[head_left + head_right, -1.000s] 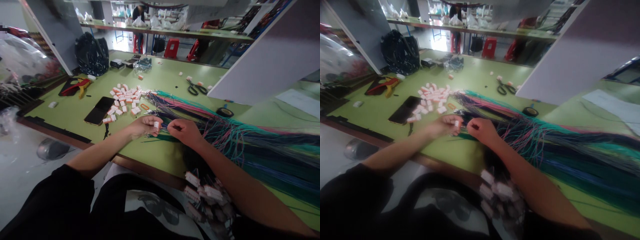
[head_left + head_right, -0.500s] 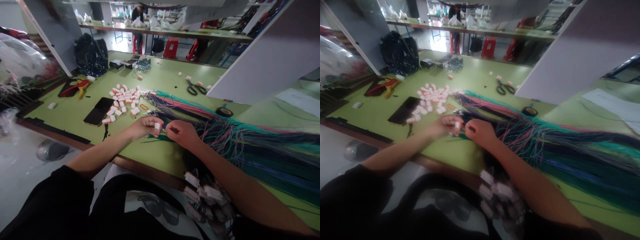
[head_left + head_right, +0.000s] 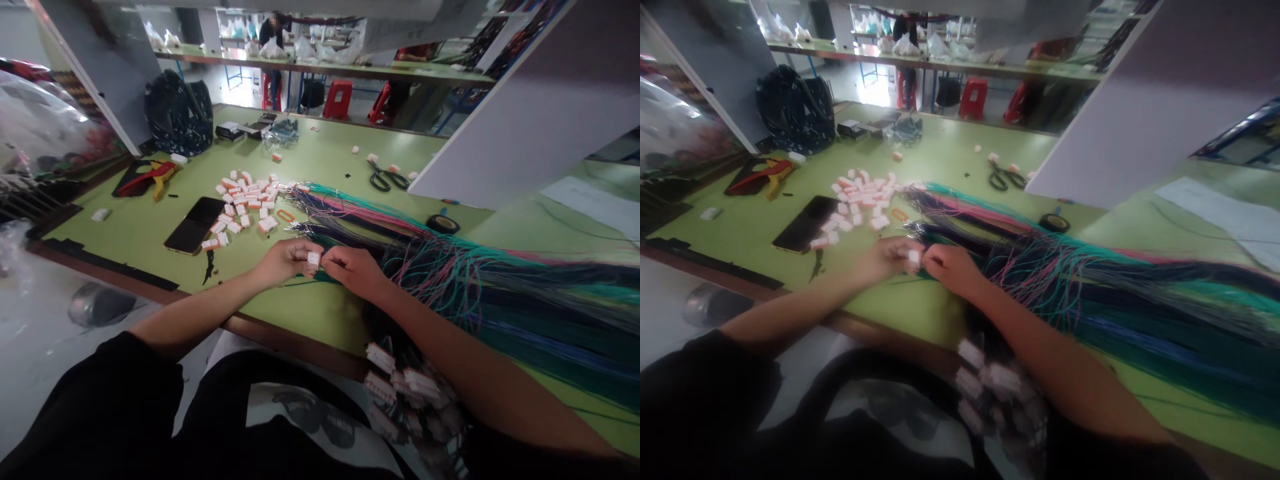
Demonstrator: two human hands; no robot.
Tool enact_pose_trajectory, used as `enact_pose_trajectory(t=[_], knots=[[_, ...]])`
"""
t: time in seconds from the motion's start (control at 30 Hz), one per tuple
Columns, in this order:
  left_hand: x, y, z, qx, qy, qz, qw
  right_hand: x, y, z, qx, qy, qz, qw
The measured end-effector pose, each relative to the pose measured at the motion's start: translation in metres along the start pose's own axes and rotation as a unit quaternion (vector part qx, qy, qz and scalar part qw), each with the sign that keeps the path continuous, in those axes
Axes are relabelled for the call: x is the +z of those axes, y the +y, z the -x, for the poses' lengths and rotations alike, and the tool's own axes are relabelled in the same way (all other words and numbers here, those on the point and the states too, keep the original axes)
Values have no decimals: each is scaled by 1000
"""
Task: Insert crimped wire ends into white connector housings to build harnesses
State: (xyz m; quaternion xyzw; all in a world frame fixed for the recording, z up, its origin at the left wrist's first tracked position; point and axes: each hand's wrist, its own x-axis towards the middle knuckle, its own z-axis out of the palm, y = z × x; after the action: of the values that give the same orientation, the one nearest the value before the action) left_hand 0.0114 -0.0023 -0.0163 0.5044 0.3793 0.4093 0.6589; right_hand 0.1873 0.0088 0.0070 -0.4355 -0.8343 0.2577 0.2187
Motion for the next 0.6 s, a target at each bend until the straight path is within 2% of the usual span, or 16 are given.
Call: enact_pose_trajectory(t=[0.13, 0.23, 0.33, 0.4, 0.5, 0.6], knots=[[-1, 1, -3, -9, -16, -4, 1000, -5, 6, -3, 19, -70, -54, 996], [-7, 4, -3, -16, -16, -2, 1000, -15, 12, -5, 19, -53, -46, 997], [-14, 9, -1, -53, -9, -18, 998, -30, 24, -11, 54, 20, 41, 998], [-17, 12, 1, -82, -12, -32, 996, -39, 33, -19, 72, 44, 130, 988], [-19, 14, 2, -101, -24, -38, 994, -41, 41, -33, 62, -1, 254, 965], [-20, 11, 1, -98, -33, -31, 994, -33, 41, -44, 56, -47, 331, 941]])
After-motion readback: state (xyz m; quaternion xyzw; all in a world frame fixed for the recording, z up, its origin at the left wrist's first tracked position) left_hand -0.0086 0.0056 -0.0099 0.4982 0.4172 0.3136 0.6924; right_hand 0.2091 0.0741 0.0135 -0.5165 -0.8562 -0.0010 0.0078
